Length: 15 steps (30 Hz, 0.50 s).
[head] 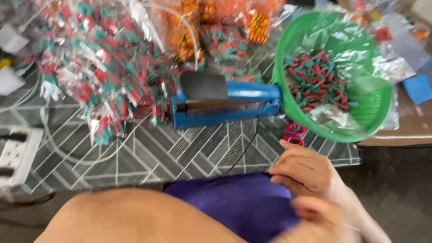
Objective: Manually filling small plastic bags with small food items and sealing them with a heat sealer.
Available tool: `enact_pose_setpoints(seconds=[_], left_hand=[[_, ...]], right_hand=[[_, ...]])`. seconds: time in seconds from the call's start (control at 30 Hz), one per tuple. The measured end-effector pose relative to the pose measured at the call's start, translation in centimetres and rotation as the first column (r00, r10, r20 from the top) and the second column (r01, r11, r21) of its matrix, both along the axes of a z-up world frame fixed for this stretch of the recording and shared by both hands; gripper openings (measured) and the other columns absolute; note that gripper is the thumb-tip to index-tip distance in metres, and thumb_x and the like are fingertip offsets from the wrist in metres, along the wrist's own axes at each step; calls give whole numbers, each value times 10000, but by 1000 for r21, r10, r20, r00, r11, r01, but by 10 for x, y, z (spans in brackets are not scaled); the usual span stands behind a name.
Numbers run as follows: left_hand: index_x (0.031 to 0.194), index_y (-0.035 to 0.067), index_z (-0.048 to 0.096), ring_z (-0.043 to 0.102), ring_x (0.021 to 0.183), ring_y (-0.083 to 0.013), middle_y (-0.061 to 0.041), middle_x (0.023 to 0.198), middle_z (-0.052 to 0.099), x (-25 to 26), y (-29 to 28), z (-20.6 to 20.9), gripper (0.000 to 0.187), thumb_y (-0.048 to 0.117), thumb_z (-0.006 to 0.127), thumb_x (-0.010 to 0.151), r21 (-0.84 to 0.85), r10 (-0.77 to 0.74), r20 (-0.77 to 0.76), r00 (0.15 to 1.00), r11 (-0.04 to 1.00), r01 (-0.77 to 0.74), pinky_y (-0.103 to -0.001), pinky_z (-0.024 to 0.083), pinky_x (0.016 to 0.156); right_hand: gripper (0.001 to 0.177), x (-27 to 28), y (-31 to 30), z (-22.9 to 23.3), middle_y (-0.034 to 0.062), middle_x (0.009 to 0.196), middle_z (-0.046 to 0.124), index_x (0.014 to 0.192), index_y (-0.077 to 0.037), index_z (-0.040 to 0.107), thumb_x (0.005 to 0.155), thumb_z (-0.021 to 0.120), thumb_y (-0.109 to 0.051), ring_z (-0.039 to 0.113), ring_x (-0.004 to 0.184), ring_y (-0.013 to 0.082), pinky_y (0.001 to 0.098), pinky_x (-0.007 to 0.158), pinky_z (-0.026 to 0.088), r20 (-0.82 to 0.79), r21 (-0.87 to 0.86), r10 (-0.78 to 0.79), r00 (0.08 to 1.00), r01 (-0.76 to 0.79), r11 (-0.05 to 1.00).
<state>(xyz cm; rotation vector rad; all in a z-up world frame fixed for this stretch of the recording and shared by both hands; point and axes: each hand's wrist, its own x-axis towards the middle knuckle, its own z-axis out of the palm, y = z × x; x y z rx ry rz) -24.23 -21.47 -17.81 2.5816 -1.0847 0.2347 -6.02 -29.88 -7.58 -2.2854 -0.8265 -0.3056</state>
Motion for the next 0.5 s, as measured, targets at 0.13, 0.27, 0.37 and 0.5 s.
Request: enact_pose_setpoints(seconds=[0.13,0.27,0.37,0.5], left_hand=[[954,-42,683,621,492,-387,-324,779,623,192,87,82,349,265,597,812,-41,-284,21,959,958,285,-536,445,430],[1032,114,600,575,607,-233,0,687,550,295,154,132,87,201,596,1036,-355,-597,-142,790,775,522,-406,432,598],[1029,528,534,653,803,-128,162,786,644,342,189,183,138,589,413,1057,670,181,-549,816,679,300,-397,556,792],[1079,496,620,686,911,-104,167,915,699,359,177,175,251,616,406,1030,746,370,-578,728,600,288,-371,525,894]], right_hand=[[203,3,-21,-9,116,887,664,1064,1,668,1000,520,-122,655,749,238,451,882,573,-155,63,-158,975,169,984],[119,19,-38,12,173,1328,558,1043,-10,708,938,654,2,684,1108,245,344,999,608,-105,10,-260,960,262,965],[134,20,-64,37,202,1150,664,995,-17,716,875,751,-67,739,1036,263,336,946,641,109,8,-428,897,429,903],[84,19,-90,41,292,1071,642,966,72,640,915,704,51,728,923,341,385,880,639,197,187,-600,775,572,799]])
